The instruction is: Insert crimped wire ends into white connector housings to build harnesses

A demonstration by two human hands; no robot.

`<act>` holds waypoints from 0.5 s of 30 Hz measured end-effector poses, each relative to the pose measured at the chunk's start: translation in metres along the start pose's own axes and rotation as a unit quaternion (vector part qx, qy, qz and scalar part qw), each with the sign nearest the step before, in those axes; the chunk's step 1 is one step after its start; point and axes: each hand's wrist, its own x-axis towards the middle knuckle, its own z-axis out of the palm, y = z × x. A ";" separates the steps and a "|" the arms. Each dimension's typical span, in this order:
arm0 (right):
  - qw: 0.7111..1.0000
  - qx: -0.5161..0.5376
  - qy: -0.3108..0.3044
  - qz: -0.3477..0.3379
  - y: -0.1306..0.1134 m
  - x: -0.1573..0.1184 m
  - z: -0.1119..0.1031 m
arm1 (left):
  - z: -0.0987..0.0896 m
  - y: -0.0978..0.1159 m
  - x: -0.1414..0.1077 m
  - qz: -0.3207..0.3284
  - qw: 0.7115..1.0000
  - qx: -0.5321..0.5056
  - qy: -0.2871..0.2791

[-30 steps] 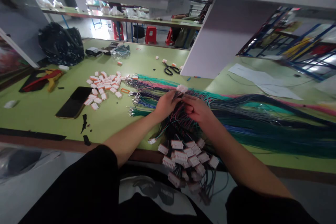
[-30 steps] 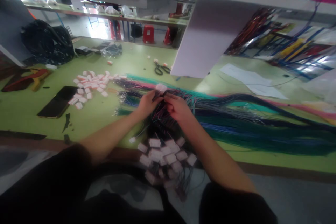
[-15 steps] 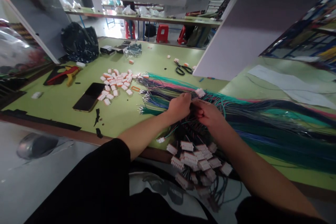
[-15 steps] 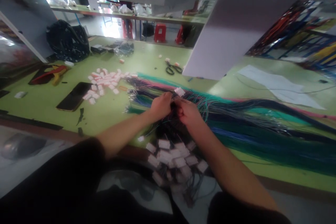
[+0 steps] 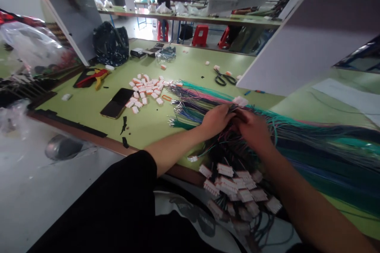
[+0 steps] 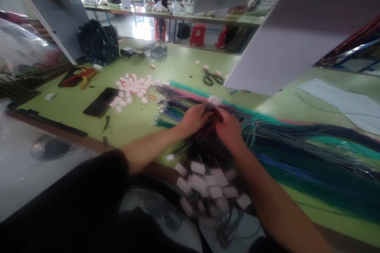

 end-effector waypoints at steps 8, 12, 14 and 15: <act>0.997 -0.067 0.011 -0.029 -0.003 -0.002 0.004 | 0.004 -0.006 -0.002 -0.008 0.999 -0.003 0.033; 0.996 -0.077 0.026 -0.032 0.003 0.000 0.006 | 0.008 -0.008 -0.002 -0.041 0.994 0.101 -0.005; 0.996 -0.081 0.032 -0.031 0.004 0.001 0.005 | 0.008 -0.009 -0.001 -0.046 0.994 0.100 -0.010; 0.996 -0.085 0.029 -0.027 0.004 0.002 0.004 | 0.007 -0.010 -0.001 -0.044 0.996 0.082 0.000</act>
